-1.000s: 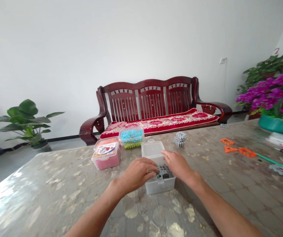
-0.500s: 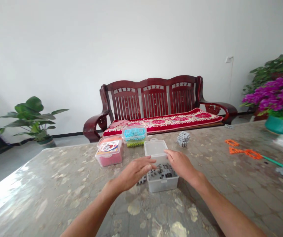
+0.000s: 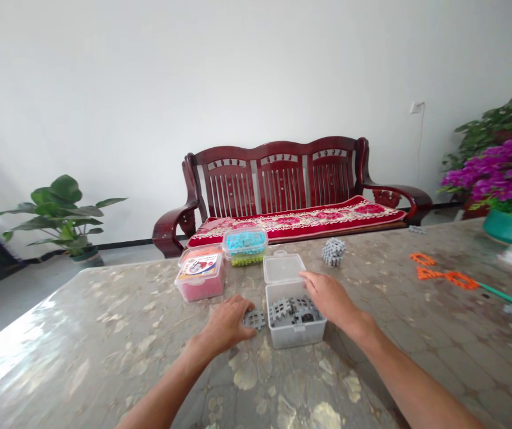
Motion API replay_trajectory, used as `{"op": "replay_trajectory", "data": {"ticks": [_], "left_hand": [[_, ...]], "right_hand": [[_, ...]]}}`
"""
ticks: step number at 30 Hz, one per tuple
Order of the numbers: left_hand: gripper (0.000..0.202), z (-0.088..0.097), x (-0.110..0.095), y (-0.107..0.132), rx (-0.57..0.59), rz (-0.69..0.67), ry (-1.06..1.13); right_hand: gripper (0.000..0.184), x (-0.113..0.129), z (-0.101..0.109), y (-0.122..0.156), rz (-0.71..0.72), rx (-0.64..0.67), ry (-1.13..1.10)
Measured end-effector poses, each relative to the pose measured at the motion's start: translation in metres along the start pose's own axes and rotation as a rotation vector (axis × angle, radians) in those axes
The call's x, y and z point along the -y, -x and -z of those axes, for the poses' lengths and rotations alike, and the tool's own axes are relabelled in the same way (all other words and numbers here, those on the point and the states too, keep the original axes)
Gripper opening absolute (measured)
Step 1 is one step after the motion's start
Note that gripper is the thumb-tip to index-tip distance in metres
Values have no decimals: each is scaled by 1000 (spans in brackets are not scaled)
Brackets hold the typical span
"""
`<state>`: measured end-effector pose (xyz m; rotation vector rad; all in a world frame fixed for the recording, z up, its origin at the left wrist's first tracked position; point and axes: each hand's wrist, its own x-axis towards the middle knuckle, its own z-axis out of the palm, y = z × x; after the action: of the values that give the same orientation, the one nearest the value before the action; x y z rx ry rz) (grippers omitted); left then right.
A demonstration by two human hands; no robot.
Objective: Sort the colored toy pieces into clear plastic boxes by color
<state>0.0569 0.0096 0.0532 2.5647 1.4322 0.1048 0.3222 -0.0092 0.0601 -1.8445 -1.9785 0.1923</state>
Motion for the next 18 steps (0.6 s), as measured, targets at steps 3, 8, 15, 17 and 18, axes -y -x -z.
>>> {"op": "replay_trajectory", "data": {"ticks": [3,8,15,17,18], "left_hand": [[30,-3,2,0,-13,28,-31],[37,7,15,0,-115,164,116],[44,53,-31,-8,-270,-26,264],[42,55,-53,-14,-269,-83,210],[42,54,-63,-18,-260,-105,178]], "right_hand": [[41,1,1,1,5,-5,-12],[41,4,5,3,0,-11,-22],[40,1,0,1,4,-7,-6],[40,-2,-1,0,14,-4,-11],[40,-3,-2,0,20,-4,-17]]}}
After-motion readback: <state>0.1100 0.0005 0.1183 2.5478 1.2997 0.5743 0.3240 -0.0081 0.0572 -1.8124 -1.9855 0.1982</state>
